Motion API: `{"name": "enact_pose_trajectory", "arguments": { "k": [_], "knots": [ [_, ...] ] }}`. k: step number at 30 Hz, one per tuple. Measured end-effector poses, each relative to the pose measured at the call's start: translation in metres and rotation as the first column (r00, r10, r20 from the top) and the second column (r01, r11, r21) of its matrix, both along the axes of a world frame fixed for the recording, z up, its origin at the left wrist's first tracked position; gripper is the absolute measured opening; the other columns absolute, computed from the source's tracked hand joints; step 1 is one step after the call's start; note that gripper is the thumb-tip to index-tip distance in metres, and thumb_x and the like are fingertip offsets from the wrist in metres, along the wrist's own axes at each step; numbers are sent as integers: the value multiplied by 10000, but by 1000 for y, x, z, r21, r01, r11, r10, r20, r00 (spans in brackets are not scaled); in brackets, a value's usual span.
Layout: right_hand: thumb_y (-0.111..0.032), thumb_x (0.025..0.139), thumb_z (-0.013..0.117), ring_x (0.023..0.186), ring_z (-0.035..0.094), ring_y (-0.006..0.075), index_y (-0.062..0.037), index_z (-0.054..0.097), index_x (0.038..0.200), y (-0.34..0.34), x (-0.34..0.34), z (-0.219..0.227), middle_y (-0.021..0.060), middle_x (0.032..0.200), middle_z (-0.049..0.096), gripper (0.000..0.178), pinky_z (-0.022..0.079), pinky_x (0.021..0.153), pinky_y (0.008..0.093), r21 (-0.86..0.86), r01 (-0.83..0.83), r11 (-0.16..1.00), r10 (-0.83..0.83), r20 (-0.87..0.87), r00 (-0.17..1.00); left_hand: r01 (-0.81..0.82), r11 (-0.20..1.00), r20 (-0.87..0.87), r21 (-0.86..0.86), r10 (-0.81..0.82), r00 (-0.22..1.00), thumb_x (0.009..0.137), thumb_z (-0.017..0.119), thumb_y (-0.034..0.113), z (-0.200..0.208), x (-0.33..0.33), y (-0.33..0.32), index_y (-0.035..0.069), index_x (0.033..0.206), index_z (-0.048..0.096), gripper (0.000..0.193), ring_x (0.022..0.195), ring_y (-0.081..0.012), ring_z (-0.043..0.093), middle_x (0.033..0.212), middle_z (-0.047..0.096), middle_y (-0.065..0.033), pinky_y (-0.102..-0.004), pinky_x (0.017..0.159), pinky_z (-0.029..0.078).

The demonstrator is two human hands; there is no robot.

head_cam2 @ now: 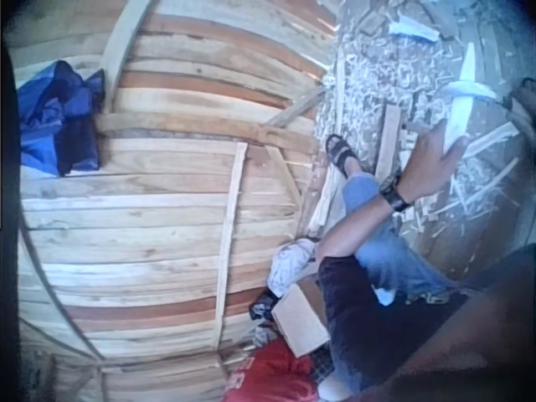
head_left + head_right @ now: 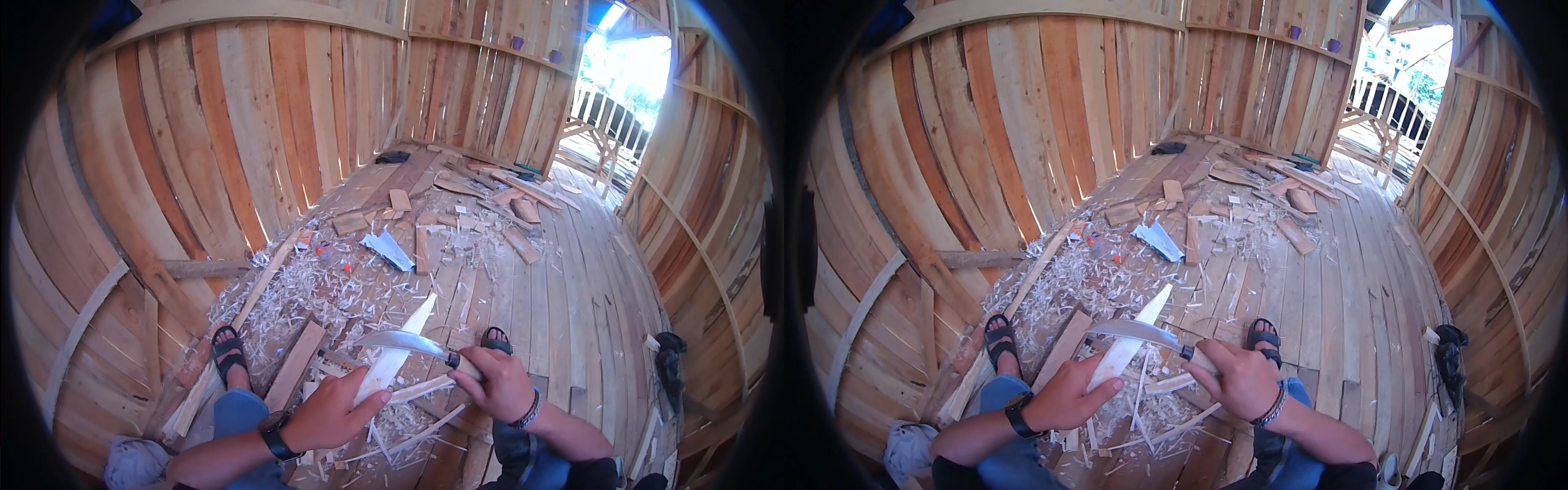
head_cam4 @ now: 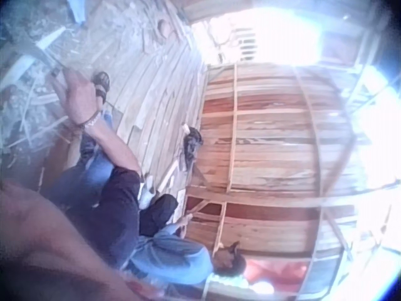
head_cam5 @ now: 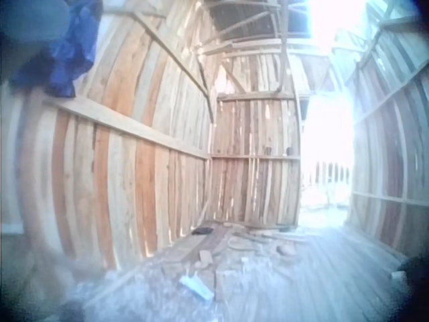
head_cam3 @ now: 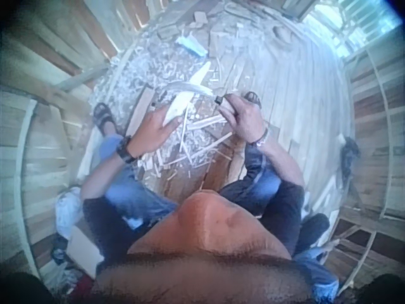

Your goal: The person carves a thin piece of wood using a small knife, shaving off thin strips and smoothing the edges while sitting on the floor.

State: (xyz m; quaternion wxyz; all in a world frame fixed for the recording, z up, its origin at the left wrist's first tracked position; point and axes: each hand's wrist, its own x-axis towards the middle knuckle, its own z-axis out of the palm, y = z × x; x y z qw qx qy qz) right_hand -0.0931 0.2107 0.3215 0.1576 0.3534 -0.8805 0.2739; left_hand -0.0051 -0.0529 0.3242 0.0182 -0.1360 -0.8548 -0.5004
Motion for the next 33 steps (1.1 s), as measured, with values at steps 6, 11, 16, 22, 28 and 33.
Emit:
{"name": "enact_pose_trajectory", "arguments": {
  "k": [6, 11, 16, 22, 28, 33],
  "knots": [
    [-309, 872, 664, 589, 624, 316, -56, 608, 953, -1, -1, -4, 126, 653, 603, 271, 476, 528, 409, 4, -40, 999, 41, -21, 999, 13, 999, 45, -52, -11, 999, 942, 553, 299, 4, -1, 2, -41, 960, 533, 341, 594, -348, 624, 644, 596, -194, -425, 545, 448],
    [-234, 836, 702, 648, 619, 324, -18, 604, 969, 1, -12, 3, 158, 712, 592, 271, 489, 590, 396, -7, 76, 997, -75, 132, 988, 8, 999, 110, -51, -2, 994, 952, 554, 279, -3, -1, -2, -41, 1035, 551, 330, 620, -259, 595, 722, 599, -173, -379, 578, 434],
    [-338, 891, 638, 614, 641, 334, -69, 578, 966, 5, -17, -2, 130, 719, 626, 285, 487, 553, 411, 39, -13, 999, 12, 26, 1000, 8, 997, 145, -79, 3, 989, 952, 555, 283, 4, -1, 3, -38, 1025, 554, 329, 636, -255, 600, 738, 607, -176, -372, 592, 441],
    [-343, 892, 634, 606, 636, 343, -75, 577, 959, 1, -5, -3, 153, 702, 630, 282, 495, 554, 422, 50, -31, 998, 30, 22, 999, 20, 995, 129, -97, -7, 992, 948, 562, 290, -4, -2, 1, -40, 1020, 554, 338, 632, -250, 599, 733, 604, -175, -361, 577, 434],
    [-340, 898, 626, 588, 625, 343, -66, 570, 936, 7, -9, -10, 154, 668, 621, 282, 482, 541, 430, 23, -12, 1000, 12, 18, 1000, 30, 997, 125, -67, -22, 992, 946, 563, 293, -8, -1, 2, -46, 1027, 553, 349, 616, -240, 590, 713, 592, -163, -364, 564, 426],
    [-334, 895, 632, 622, 638, 362, -47, 583, 956, 9, -24, -5, 169, 735, 635, 297, 500, 553, 420, 49, 136, 989, -143, 197, 970, 30, 996, 114, -84, -20, 993, 943, 551, 291, 2, -2, 3, -44, 984, 538, 337, 596, -344, 620, 646, 595, -189, -427, 544, 436]
  ]
}}
